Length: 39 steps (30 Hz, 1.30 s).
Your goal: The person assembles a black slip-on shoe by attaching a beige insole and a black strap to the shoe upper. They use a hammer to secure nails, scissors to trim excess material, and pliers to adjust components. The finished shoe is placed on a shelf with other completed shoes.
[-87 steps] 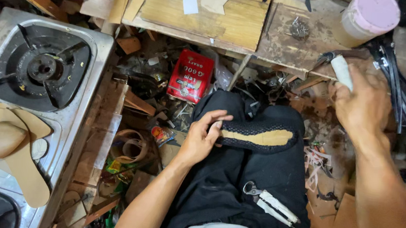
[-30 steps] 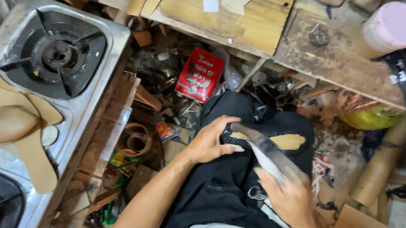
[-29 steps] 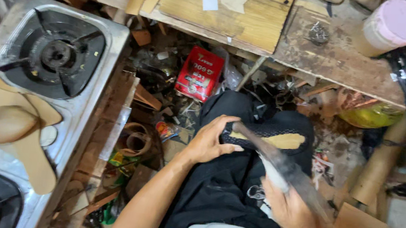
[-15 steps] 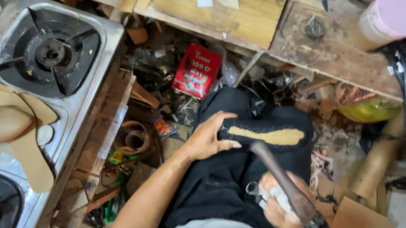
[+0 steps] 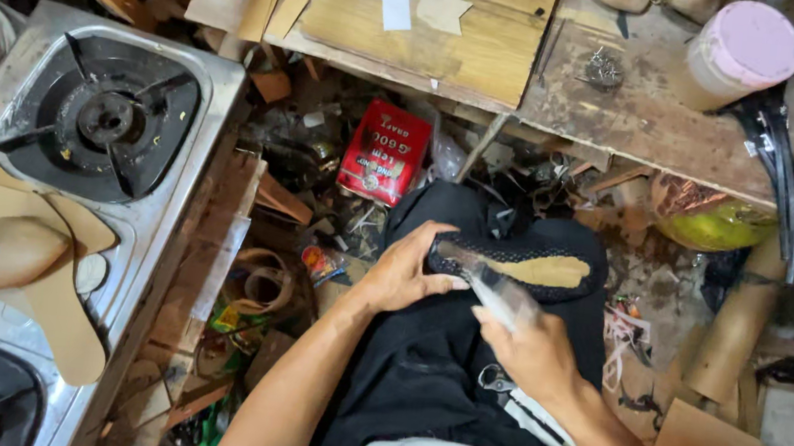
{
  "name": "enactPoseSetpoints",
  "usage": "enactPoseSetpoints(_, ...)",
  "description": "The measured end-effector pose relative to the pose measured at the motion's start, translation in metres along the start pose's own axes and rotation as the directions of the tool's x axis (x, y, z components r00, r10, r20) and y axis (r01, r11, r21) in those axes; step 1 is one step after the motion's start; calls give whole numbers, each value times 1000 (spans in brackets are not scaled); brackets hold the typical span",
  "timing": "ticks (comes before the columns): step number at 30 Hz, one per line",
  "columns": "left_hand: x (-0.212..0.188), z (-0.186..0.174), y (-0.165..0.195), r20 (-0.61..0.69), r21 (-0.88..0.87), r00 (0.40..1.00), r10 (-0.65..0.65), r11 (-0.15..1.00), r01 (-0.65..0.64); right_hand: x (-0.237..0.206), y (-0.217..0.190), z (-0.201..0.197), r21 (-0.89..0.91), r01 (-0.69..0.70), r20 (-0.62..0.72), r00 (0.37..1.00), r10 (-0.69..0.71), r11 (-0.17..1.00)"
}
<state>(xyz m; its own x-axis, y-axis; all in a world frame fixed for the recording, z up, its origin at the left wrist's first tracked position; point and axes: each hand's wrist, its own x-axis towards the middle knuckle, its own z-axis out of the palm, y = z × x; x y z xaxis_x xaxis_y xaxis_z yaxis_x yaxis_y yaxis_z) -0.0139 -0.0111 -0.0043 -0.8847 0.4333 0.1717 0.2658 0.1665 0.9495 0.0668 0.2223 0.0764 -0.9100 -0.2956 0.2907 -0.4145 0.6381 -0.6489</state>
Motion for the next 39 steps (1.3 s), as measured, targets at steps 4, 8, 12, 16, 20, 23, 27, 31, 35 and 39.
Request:
enactPoseSetpoints(4, 0, 0, 0, 6, 16, 1000, 2, 1000, -2, -7, -5, -5, 91, 127, -124, 986, -115, 988)
enactPoseSetpoints(8, -3, 0, -2, 15, -15, 999, -51, 999, 52, -14, 2, 2, -46, -133, 71, 988, 136, 990)
enactPoseSetpoints(12, -2, 0, -2, 17, 17, 999, -46, 999, 46, -24, 5, 1, 2, -86, -41, 995, 86, 996)
enactPoseSetpoints(16, -2, -2, 0, 4, 49, 1000, -5, 999, 5, -24, 6, 0, -19, -231, 73, 970, 232, 973)
enactPoseSetpoints(20, -1, -2, 1, 19, 84, 1000, 22, 996, -24, -24, 8, -2, -37, -325, 156, 932, 326, 945)
enactPoseSetpoints(23, -7, -3, 7, 16, 67, 999, -27, 997, 26, -38, 8, -9, -15, -3, -74, 997, 2, 1000)
enactPoseSetpoints(27, -1, -17, 27, 50, 124, 997, -58, 991, 52, -53, 16, -17, -223, -310, 26, 946, 324, 924)
enactPoseSetpoints(31, 14, -28, 56, 186, 560, 971, -147, 828, 18, -64, 18, -29, -104, -719, -21, 693, 721, 688)
enactPoseSetpoints(35, 32, 18, 74, 297, 853, 952, -76, 468, -229, -90, -3, -50, 405, -285, -350, 829, 435, 869)
enactPoseSetpoints(39, 37, 40, 63, 179, 918, 981, 68, 348, -192, -89, -11, -48, 382, 132, -537, 837, 103, 915)
